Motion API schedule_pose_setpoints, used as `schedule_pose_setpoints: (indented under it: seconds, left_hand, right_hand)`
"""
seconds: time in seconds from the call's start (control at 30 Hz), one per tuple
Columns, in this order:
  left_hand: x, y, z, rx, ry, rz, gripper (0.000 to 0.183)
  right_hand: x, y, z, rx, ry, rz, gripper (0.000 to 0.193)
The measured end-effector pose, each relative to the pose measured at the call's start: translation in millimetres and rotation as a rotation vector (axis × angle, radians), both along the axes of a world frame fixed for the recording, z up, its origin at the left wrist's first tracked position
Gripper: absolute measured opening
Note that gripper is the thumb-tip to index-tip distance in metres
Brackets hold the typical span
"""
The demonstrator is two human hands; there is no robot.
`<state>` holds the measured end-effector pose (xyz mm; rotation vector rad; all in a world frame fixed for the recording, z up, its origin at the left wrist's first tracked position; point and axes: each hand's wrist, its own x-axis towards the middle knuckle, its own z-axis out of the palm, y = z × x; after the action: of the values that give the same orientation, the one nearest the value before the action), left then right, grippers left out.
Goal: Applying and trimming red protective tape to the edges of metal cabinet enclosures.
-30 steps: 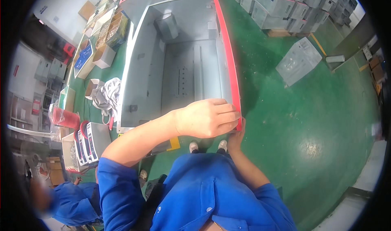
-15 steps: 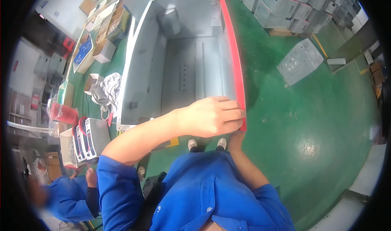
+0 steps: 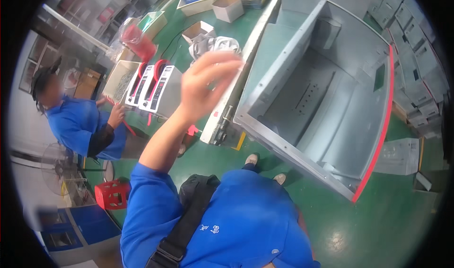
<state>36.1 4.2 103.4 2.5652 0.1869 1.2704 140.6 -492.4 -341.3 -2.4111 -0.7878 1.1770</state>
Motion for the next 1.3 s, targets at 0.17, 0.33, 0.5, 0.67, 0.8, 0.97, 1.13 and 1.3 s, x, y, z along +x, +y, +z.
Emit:
schedule_pose_setpoints:
  seconds: [0.17, 0.33, 0.5, 0.67, 0.8, 0.97, 1.13, 1.3]
  left_hand:
    - [-65.3, 75.9, -122.4, -0.457, 0.069, 0.384, 0.017]
    - [-109.5, 118.6, -263.4, -0.491, 0.642, 0.635, 0.025]
    - [-105.4, 125.0, -288.3, -0.473, 0.812, 0.777, 0.034]
    - [-100.3, 125.2, -303.5, -0.373, 0.755, 0.846, 0.034]
    - [-102.5, 122.9, -302.6, -0.301, 0.599, 0.739, 0.036]
    - [-100.3, 133.0, -312.4, -0.278, 0.52, 0.764, 0.031]
    - [-97.0, 139.9, -309.4, -0.523, 0.638, 0.807, 0.025]
    - [-87.5, 81.0, -235.4, -1.227, 0.272, 0.407, 0.027]
  right_hand:
    - [16.0, -2.9, -21.8, 0.108, 0.059, 0.095, 0.035]
    - [7.5, 41.3, -1.3, 0.165, -0.027, -0.153, 0.031]
    - [3.5, 66.9, 19.6, 0.117, 0.186, -0.414, 0.031]
    - [-7.7, 79.7, 32.7, 0.147, 0.034, -0.279, 0.03]
    - [-14.6, 99.7, 64.7, 0.152, -0.047, -0.199, 0.031]
    - [-10.5, 110.3, 61.6, 0.103, 0.038, -0.211, 0.032]
    - [-5.3, 156.3, 116.1, 0.015, -0.072, 0.061, 0.034]
    - [-20.6, 254.2, 230.6, 0.429, 0.337, 0.186, 0.028]
